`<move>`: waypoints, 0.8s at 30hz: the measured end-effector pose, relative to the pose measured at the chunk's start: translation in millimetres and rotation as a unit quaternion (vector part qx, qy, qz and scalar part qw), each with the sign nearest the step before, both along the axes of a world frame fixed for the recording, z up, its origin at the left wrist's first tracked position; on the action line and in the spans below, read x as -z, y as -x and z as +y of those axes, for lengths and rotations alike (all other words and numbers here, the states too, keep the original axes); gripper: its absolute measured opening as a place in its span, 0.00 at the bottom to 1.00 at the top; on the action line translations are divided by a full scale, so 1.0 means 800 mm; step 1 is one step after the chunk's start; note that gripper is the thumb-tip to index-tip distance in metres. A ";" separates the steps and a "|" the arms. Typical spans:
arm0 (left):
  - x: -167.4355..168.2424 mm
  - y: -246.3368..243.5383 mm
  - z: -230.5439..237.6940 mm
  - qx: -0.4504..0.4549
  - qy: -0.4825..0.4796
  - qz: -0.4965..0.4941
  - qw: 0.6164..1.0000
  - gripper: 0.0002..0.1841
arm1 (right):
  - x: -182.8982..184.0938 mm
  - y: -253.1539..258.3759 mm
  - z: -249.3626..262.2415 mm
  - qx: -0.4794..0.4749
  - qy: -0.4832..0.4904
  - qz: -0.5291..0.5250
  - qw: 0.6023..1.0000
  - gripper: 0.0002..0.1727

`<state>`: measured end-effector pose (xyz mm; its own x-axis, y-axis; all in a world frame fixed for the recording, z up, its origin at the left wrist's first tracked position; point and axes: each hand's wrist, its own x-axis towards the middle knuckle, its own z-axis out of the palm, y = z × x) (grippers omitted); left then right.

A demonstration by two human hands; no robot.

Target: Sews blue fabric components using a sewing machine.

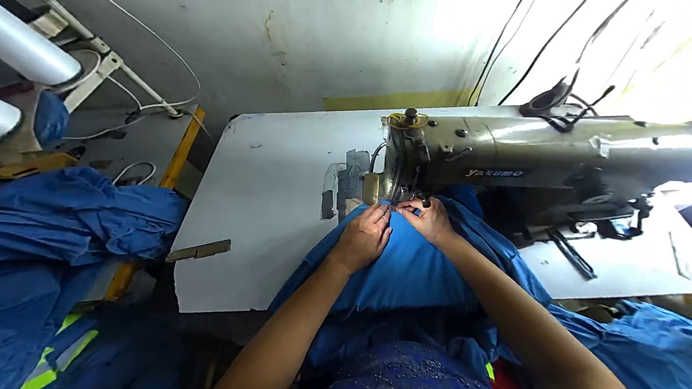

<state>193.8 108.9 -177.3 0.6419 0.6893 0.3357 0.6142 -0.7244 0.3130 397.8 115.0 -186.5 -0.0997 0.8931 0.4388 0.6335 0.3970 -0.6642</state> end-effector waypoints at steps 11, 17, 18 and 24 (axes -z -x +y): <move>-0.007 -0.001 0.004 -0.003 0.029 0.021 0.999 0.23 | 0.003 -0.001 0.006 0.019 0.011 0.005 1.000 0.10; -0.009 -0.001 0.007 -0.010 0.054 0.033 0.998 0.23 | 0.000 0.001 0.007 0.036 0.015 0.001 0.999 0.11; -0.012 -0.001 0.007 -0.010 0.066 0.038 0.997 0.23 | -0.001 0.001 0.006 0.036 0.014 0.000 0.999 0.10; -0.012 -0.002 0.007 -0.017 0.066 0.041 0.997 0.23 | -0.002 0.003 0.006 0.043 0.009 0.003 0.999 0.11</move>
